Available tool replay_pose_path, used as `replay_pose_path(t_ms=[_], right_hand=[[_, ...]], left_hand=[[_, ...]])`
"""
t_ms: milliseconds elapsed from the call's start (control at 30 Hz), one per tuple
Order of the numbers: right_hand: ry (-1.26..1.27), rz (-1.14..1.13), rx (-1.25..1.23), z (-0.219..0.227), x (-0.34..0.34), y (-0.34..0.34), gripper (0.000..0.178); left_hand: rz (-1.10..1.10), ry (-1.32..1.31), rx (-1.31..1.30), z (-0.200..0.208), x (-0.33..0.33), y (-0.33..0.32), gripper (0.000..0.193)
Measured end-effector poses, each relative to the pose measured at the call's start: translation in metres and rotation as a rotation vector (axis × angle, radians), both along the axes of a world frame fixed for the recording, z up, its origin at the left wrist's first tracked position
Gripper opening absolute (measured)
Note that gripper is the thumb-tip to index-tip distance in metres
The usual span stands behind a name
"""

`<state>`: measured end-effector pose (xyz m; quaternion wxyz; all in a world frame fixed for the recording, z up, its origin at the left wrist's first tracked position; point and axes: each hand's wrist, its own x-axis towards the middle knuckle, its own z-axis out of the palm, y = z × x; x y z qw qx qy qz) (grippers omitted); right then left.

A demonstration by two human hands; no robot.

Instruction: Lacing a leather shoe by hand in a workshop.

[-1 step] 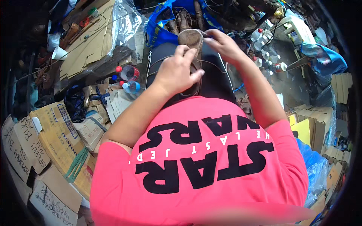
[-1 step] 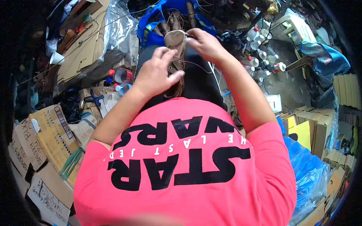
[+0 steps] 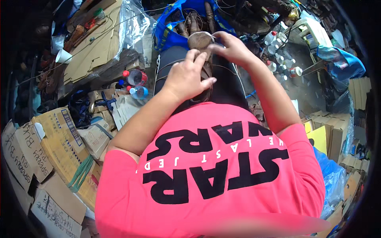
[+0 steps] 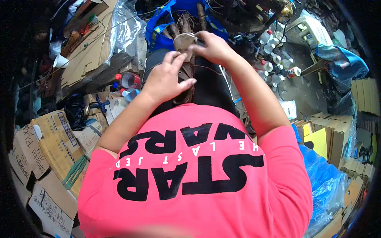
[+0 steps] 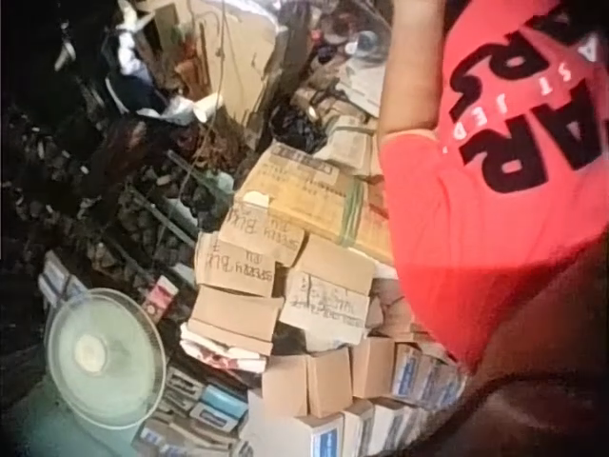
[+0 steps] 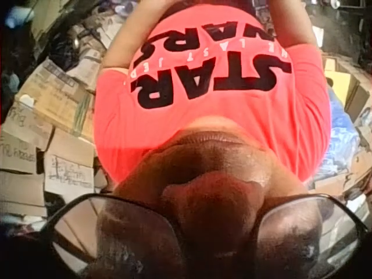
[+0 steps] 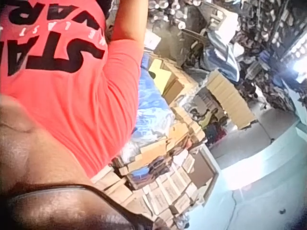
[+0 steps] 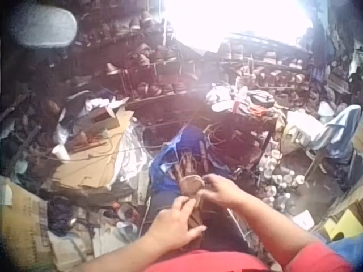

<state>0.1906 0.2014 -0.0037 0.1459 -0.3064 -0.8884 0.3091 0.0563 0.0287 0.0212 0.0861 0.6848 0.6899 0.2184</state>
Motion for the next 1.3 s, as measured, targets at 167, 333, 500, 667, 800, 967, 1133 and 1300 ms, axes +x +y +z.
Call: replay_pose_path(t_ms=[167,333,500,667,800,967,1133,1300], right_hand=[[-0.168,-0.013,-0.005,-0.007,-0.018,0.005,0.068],[-0.240,0.032,-0.055,0.002,-0.017,0.000,0.064],[-0.161,0.011,-0.277,-0.021,0.000,0.010,0.034],[-0.003,0.017,-0.336,-0.053,0.004,0.012,0.037],[0.132,-0.093,-0.206,-0.036,0.005,-0.011,0.034],[0.313,-0.048,-0.181,-0.028,0.033,-0.019,0.021],[0.095,0.027,-0.085,-0.001,0.036,-0.031,0.014],[-0.002,0.111,-0.030,0.009,0.033,-0.025,0.018]], left_hand=[[0.005,0.079,-0.163,-0.017,-0.001,-0.007,0.072],[-0.014,-0.043,-0.238,-0.024,0.004,-0.013,0.080],[-0.086,-0.037,-0.163,-0.041,-0.005,-0.004,0.073],[-0.145,0.102,-0.224,-0.030,-0.012,0.002,0.074],[-0.137,0.154,-0.347,-0.009,-0.014,0.007,0.082],[-0.120,-0.376,-0.259,-0.018,-0.053,0.034,0.051],[-0.229,-0.432,-0.055,-0.033,-0.073,0.080,0.034],[-0.392,-0.317,-0.084,-0.037,-0.070,0.106,0.034]])
